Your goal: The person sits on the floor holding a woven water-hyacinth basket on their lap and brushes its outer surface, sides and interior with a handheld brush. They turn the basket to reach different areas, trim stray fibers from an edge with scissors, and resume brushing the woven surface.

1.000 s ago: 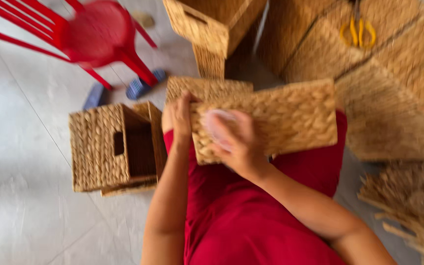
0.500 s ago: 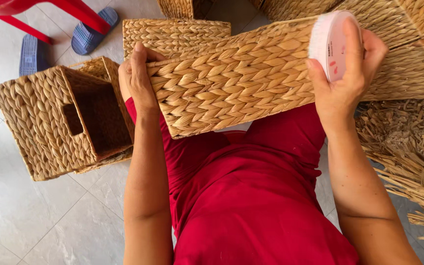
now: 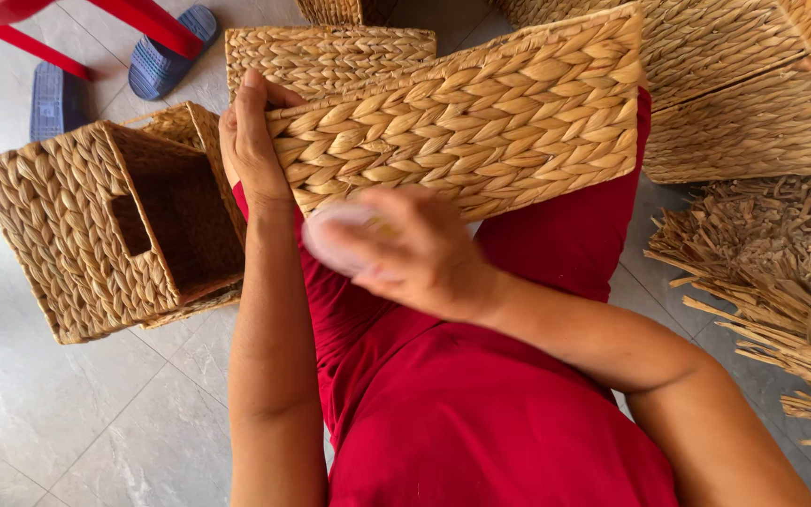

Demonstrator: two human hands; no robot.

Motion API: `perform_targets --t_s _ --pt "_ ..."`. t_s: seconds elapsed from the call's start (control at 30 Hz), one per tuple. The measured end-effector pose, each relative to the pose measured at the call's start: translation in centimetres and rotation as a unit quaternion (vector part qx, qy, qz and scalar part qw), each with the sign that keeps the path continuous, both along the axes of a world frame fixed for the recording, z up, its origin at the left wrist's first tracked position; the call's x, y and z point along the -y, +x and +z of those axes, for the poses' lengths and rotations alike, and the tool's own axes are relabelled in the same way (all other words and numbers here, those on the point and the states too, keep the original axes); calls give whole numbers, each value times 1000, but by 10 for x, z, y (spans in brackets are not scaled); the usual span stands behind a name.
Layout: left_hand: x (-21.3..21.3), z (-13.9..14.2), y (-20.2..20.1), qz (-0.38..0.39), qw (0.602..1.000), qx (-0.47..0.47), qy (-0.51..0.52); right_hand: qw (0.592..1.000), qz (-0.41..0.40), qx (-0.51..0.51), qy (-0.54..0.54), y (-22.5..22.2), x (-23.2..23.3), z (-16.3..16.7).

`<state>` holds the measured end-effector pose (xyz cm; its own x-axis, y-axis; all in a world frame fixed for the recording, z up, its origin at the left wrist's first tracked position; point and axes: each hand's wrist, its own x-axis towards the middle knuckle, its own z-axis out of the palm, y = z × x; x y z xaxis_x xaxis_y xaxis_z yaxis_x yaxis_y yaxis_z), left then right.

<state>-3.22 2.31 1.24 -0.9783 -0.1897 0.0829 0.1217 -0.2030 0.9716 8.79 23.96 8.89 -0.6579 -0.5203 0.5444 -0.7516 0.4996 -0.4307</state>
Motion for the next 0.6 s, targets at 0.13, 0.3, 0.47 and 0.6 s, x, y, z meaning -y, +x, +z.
perform_targets --t_s 0.13,0.3,0.47,0.6 --pt "2 4 5 1 1000 -14 -15 991 -129 -11 26 1 -83 -4" --pt "1 7 5 2 1000 -20 -19 948 -315 1 30 -3 -159 6" --pt "-1 0 0 2 1000 -14 3 955 -298 0 -1 -2 -113 -5" --pt "1 -4 -4 8 1000 -1 -3 982 -186 20 -31 -4 -35 -5"
